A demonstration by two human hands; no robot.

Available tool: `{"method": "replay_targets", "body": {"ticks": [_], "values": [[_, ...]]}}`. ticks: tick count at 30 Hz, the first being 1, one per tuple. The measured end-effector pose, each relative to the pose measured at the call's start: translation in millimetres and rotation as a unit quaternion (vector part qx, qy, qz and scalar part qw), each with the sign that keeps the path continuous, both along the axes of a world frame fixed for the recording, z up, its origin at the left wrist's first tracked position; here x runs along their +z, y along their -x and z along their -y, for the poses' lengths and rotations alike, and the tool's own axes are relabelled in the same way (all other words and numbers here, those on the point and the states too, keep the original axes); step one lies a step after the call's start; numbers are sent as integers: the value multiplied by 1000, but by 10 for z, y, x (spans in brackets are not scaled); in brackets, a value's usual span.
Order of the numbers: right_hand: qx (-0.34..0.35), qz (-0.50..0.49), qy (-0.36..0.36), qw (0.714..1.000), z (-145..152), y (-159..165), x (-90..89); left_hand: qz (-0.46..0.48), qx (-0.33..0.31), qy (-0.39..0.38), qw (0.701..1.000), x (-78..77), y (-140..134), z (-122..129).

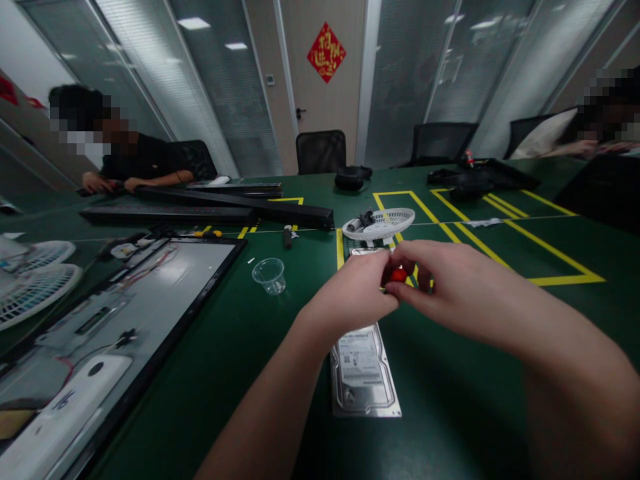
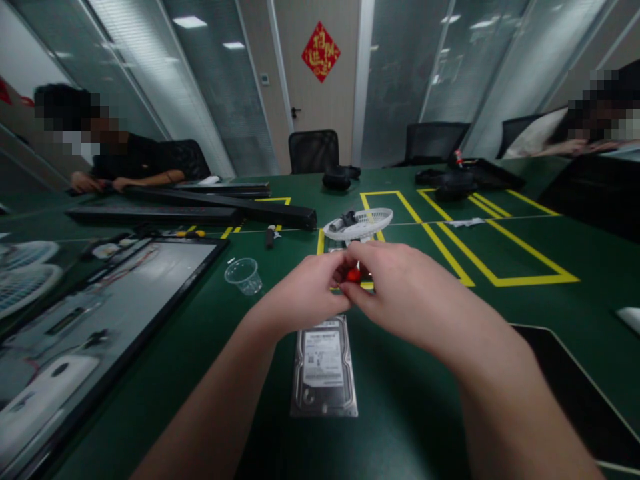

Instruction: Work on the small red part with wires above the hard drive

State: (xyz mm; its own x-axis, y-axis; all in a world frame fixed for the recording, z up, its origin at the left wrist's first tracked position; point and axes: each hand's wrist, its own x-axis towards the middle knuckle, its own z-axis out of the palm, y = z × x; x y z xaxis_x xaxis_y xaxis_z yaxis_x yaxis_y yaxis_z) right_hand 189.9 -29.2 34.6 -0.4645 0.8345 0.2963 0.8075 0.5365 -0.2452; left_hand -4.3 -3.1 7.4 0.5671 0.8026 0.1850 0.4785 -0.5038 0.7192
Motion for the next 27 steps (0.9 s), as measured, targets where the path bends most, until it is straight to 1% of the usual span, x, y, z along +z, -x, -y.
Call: {"method": "replay_targets", "body": {"ticks": [2,4,6,10,12,14,16,18,19,21,25,27], "values": [[26,-7,2,1000,7,7,13,-7,7,-3,1000,2,3,-1],[34,-6,5,999,6,13,20,-9,13,-4,1000,6,3,-1],[21,-3,6,1000,-2,14,20,-5,12,-3,1000,10,-2,0],[-31,26,15,999,-17,6,9,2,7,15,1000,15,-11,2],[-41,32,15,999,-13,2,9,3,8,16,1000,13,-9,7],[-26,15,10,1000,-1,3,15,13,5,15,1000,10,0,17],[10,-6,8,1000,13,11,26,29,3,20,999,8,11,28],[43,-10,20,999,20,21,33,32,4,23,999,9,18,34],[46,-11,23,999,19,25,33,29,4,22,999,11,20,34],[32,-2,23,999,11,28,25,19,2,11,1000,18,17,30],[-33,31,16,999,-5,22,6,4,0,10,1000,37,4,19],[-32,26,14,999,3,24,18,-4,2,13,1000,43,5,19]]}}
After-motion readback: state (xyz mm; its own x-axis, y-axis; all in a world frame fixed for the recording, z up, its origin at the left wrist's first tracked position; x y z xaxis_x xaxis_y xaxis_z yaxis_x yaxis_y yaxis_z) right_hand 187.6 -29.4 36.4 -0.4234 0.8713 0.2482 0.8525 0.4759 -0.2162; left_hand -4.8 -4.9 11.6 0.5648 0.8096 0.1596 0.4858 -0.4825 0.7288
